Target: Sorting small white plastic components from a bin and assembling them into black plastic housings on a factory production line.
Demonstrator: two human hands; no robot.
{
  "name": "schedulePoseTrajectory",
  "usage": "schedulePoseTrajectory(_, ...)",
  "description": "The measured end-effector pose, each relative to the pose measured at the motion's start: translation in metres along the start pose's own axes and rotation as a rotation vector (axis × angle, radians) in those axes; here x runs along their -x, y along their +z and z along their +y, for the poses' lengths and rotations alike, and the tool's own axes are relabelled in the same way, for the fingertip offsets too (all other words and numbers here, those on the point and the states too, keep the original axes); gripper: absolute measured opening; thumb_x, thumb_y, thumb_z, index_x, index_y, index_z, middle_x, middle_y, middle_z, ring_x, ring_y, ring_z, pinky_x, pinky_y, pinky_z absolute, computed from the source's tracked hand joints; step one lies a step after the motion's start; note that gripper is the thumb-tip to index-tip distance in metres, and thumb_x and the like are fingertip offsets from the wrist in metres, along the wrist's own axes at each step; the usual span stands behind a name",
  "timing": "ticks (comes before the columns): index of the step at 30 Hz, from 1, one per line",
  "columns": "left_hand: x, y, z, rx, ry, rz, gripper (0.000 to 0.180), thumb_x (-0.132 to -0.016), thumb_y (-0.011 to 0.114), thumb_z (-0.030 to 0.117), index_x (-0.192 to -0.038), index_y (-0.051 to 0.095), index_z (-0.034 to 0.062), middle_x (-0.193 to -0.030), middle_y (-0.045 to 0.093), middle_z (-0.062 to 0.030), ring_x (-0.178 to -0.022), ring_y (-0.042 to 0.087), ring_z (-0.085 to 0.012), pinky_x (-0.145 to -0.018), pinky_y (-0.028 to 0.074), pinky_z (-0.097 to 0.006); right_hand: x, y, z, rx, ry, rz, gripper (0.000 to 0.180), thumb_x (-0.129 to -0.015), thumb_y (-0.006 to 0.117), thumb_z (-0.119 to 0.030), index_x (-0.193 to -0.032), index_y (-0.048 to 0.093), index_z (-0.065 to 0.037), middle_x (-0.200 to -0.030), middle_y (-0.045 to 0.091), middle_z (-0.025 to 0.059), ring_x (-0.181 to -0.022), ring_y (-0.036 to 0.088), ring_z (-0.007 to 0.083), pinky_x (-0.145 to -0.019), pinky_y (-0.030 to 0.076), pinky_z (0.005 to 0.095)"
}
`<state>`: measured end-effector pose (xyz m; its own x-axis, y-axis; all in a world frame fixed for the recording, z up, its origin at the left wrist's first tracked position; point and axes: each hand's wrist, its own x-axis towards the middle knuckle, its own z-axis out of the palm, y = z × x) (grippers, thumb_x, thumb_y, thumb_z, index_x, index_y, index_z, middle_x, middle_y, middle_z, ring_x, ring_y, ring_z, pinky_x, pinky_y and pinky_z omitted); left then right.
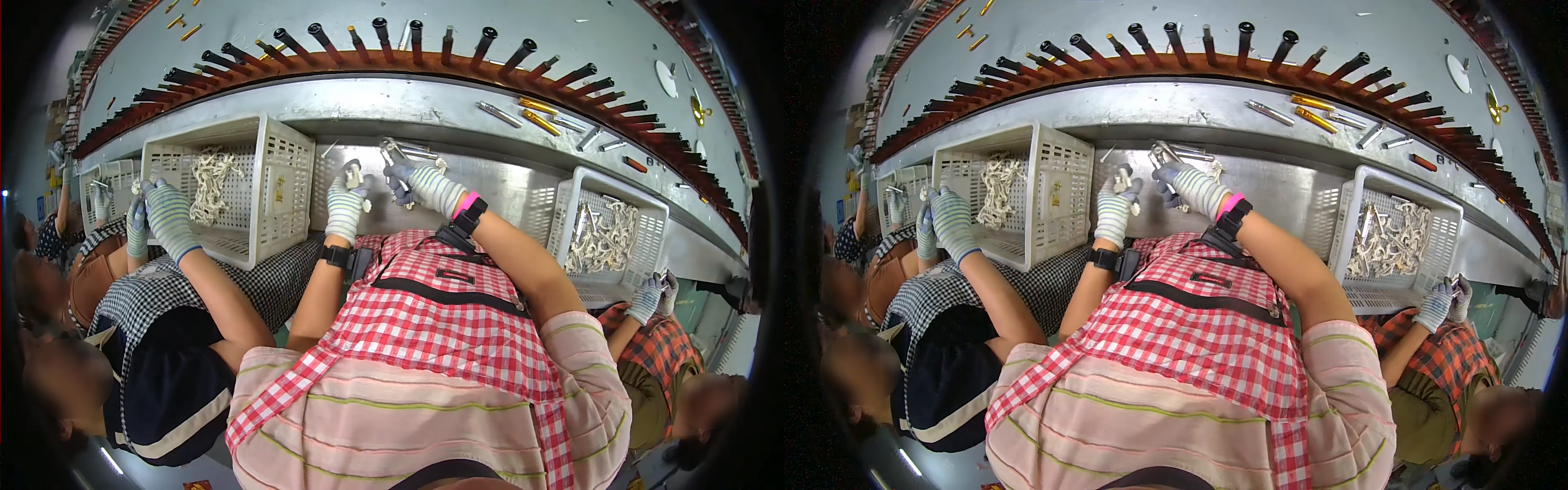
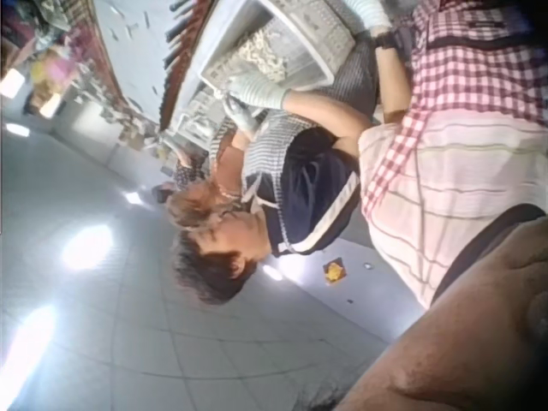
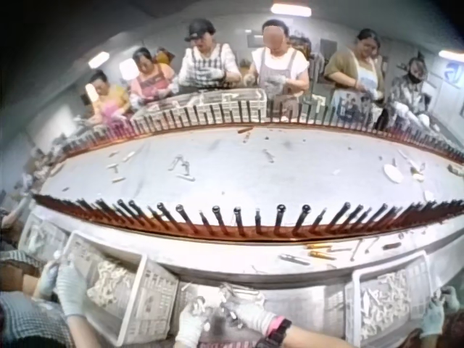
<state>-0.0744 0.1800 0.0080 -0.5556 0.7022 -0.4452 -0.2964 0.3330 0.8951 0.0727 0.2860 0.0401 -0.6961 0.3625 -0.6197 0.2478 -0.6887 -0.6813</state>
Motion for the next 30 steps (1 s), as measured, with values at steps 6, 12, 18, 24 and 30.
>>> schedulePoseTrajectory(6, -0.002, 0.04, 0.014, -0.146, 0.108, 0.018, 0.06, -0.072, 0.065, -0.004, -0.126, 0.041, -0.0031, -0.101, 0.055, -0.0103, -0.077, 0.054, -0.0144, -0.067, 0.048, -0.024, 0.007, 0.006, 0.005, -0.209, 0.083, -0.123, 0.024, -0.091, 0.048, -0.028, -0.094, 0.06, -0.007, -0.065, 0.046, -0.0028, -0.053, 0.041, 0.0093, -0.048, 0.039, 0.025)
schedulePoseTrajectory(12, -0.031, 0.047, -0.017, -0.001, -0.078, 0.233, 0.04, -0.075, 0.062, 0.001, -0.113, 0.052, -0.0022, -0.082, 0.06, -0.006, -0.068, 0.054, -0.0128, -0.057, 0.047, -0.027, 0.024, 0.016, -0.012, -0.255, 0.241, 0.052, 0.031, -0.091, 0.048, -0.039, -0.082, 0.057, -0.011, -0.056, 0.042, -0.0043, -0.046, 0.035, 0.0089, -0.042, 0.028, 0.0241)
schedulePoseTrajectory(18, -0.066, 0.002, -0.061, -0.311, -0.149, 0.102, 0.021, -0.08, 0.063, 0.014, -0.096, 0.057, 0.0007, -0.068, 0.061, -0.0065, -0.048, 0.052, -0.0143, -0.042, 0.041, -0.03, 0.041, -0.003, -0.022, -0.032, 0.203, -0.056, 0.039, -0.088, 0.05, -0.046, -0.079, 0.056, -0.009, -0.054, 0.039, -0.0054, -0.043, 0.032, 0.0076, -0.039, 0.026, 0.0242)
schedulePoseTrajectory(24, -0.097, -0.043, -0.037, -1.063, -0.311, -0.034, 0.031, -0.078, 0.067, 0.031, -0.086, 0.063, 0.0009, -0.065, 0.063, -0.0075, -0.055, 0.059, -0.0203, -0.051, 0.047, -0.034, 0.082, -0.015, -0.048, 0.184, 0.026, 0.077, 0.044, -0.086, 0.052, -0.051, -0.086, 0.053, -0.006, -0.06, 0.042, -0.0035, -0.05, 0.038, 0.0066, -0.044, 0.035, 0.0227)
schedulePoseTrajectory(30, -0.065, -0.034, -0.005, -0.873, -0.023, -0.154, 0.043, -0.08, 0.064, 0.037, -0.101, 0.06, 0.0005, -0.084, 0.066, -0.0115, -0.063, 0.063, -0.0195, -0.057, 0.052, -0.034, 0.09, -0.019, -0.046, 0.341, -0.215, 0.11, 0.042, -0.086, 0.058, -0.038, -0.104, 0.053, -0.001, -0.078, 0.054, 0.0027, -0.067, 0.051, 0.0098, -0.063, 0.046, 0.025)
